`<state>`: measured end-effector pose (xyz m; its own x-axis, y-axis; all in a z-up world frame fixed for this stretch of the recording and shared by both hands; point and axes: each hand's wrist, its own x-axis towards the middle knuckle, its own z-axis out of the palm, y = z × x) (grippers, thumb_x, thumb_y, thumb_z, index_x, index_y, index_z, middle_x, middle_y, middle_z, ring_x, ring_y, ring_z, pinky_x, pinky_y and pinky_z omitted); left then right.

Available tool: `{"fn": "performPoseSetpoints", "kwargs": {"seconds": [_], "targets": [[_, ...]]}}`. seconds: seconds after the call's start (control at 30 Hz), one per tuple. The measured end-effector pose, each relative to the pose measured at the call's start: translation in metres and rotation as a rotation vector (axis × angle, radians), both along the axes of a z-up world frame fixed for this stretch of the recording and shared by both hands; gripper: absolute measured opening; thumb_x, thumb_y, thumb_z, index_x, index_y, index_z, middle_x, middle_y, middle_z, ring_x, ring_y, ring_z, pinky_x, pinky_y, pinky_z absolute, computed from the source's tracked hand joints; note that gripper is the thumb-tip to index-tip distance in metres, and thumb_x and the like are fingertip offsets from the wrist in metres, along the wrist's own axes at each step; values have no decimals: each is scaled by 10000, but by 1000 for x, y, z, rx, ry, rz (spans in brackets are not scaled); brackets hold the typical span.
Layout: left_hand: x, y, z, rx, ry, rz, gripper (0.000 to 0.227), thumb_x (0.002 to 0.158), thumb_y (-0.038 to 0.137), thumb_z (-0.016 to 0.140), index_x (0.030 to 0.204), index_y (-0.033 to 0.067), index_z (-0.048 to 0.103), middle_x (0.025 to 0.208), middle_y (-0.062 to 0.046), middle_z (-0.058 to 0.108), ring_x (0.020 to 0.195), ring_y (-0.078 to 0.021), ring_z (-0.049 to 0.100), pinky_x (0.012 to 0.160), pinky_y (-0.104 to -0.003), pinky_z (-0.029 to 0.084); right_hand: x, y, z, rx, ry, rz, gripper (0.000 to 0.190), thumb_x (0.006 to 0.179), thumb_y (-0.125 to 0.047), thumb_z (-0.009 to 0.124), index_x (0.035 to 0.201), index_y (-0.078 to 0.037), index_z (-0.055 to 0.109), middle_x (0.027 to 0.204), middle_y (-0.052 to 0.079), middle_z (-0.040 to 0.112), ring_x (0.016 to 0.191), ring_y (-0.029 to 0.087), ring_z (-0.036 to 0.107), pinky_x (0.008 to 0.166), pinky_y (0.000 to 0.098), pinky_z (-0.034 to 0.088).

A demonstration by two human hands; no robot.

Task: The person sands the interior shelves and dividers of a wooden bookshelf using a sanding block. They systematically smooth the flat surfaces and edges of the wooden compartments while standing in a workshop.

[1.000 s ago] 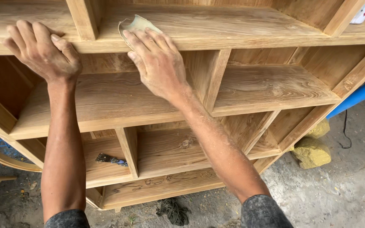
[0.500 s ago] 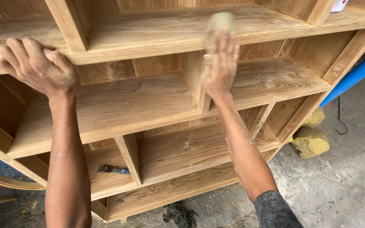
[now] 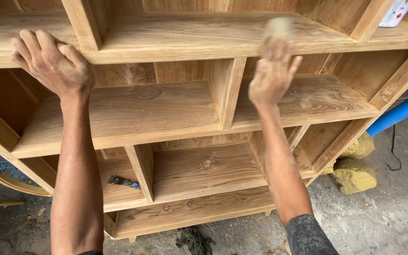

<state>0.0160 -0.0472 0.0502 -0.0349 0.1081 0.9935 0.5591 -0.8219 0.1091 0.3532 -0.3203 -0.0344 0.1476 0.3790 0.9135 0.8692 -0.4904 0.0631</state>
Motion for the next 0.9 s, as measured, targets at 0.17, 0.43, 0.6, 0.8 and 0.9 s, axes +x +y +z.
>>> {"fn": "performPoseSetpoints", "kwargs": {"seconds": [0.17,0.43,0.6,0.8,0.9], "targets": [[0,2,-7,-11,-5,73,160,867,124,532,842,22,410,929,-153,426,911,-361,422,909,-497,350,31,-39,-7,34,-81,4,528,1228,-362,278,1716,-167,321,1776,110,274,1671,362,216,1386,581,160],[5,14,-8,9,-17,34,154,853,110,498,848,35,365,927,-144,406,900,-348,410,910,-488,360,93,-77,18,375,202,-161,527,1224,-330,145,1748,-274,154,1830,-48,105,1744,147,85,1457,535,5],[4,18,-14,40,-25,20,134,856,100,497,829,24,390,915,-137,420,885,-345,400,910,-479,355,91,-71,-2,680,586,-126,254,1125,-143,455,919,-152,603,1710,188,326,1633,439,192,1344,636,172],[0,38,-22,77,-6,55,129,876,119,505,828,25,432,910,-141,440,898,-348,435,918,-483,380,79,-85,-30,1041,595,357,443,1131,-233,401,1229,22,749,1115,240,811,1030,342,817,839,418,747],[2,44,-28,110,-34,52,195,940,169,446,827,27,374,888,-153,414,909,-374,456,915,-521,379,90,-125,-34,1401,856,278,433,1032,-486,451,1039,-120,684,1105,151,747,1075,328,782,933,472,725]]}}
